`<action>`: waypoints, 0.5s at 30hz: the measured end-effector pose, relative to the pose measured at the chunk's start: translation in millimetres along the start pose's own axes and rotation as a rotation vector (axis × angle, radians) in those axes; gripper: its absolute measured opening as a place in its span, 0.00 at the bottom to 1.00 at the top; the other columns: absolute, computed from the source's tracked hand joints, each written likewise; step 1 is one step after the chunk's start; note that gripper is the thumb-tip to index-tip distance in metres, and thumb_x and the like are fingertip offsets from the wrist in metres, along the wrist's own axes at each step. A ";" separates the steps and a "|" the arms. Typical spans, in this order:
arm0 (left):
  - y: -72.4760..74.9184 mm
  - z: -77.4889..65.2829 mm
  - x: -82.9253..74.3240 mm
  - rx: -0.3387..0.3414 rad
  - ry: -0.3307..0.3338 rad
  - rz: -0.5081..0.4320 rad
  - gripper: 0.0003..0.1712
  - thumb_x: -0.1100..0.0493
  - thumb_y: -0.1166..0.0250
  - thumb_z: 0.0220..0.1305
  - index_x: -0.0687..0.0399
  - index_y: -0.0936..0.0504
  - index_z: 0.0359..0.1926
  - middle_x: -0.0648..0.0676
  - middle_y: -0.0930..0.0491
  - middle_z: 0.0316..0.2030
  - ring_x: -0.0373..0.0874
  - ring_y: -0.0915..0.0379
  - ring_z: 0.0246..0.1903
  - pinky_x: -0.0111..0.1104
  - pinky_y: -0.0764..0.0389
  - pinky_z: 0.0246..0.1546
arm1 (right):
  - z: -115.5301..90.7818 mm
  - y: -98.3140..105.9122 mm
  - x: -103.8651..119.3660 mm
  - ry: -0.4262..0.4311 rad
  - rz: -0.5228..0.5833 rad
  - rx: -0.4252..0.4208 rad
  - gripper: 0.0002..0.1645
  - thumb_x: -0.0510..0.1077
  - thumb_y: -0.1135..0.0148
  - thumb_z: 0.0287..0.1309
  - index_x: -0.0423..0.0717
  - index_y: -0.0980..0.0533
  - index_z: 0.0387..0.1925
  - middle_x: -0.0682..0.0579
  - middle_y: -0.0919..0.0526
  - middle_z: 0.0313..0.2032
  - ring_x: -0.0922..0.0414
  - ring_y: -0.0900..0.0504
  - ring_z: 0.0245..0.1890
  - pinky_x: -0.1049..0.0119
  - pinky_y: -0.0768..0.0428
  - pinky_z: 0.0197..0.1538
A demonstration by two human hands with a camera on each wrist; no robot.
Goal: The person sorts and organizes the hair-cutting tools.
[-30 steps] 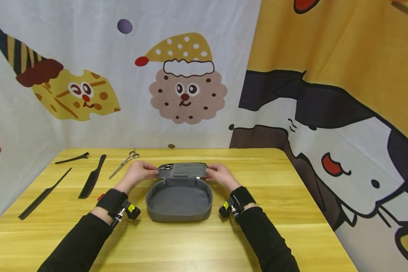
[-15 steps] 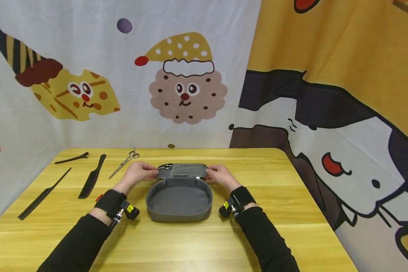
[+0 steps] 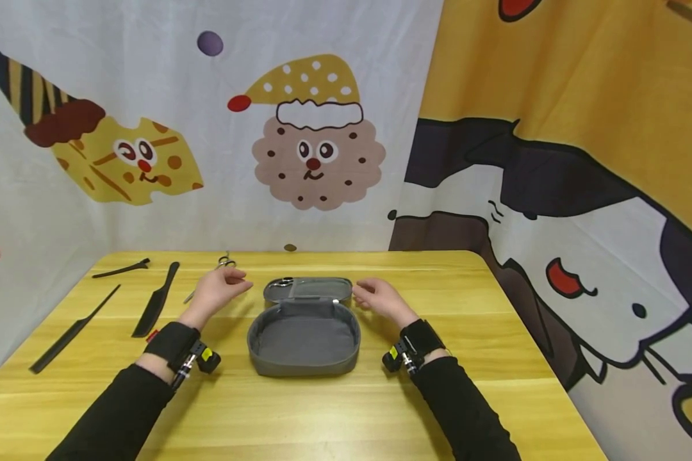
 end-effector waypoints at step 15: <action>22.2 10.3 29.8 -0.132 0.081 0.134 0.32 0.54 0.33 0.65 0.72 0.27 0.62 0.72 0.23 0.51 0.66 0.26 0.48 0.54 0.24 0.46 | -22.4 11.2 12.6 0.183 -0.213 -0.136 0.29 0.48 0.40 0.70 0.36 0.29 0.65 0.41 0.19 0.53 0.46 0.20 0.52 0.53 0.23 0.56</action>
Point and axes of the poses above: each hand's wrist, its own z-axis towards the middle knuckle, its own y-axis out of the back of the hand, x = y × z, the point moved 4 cm from there along z, towards the middle knuckle
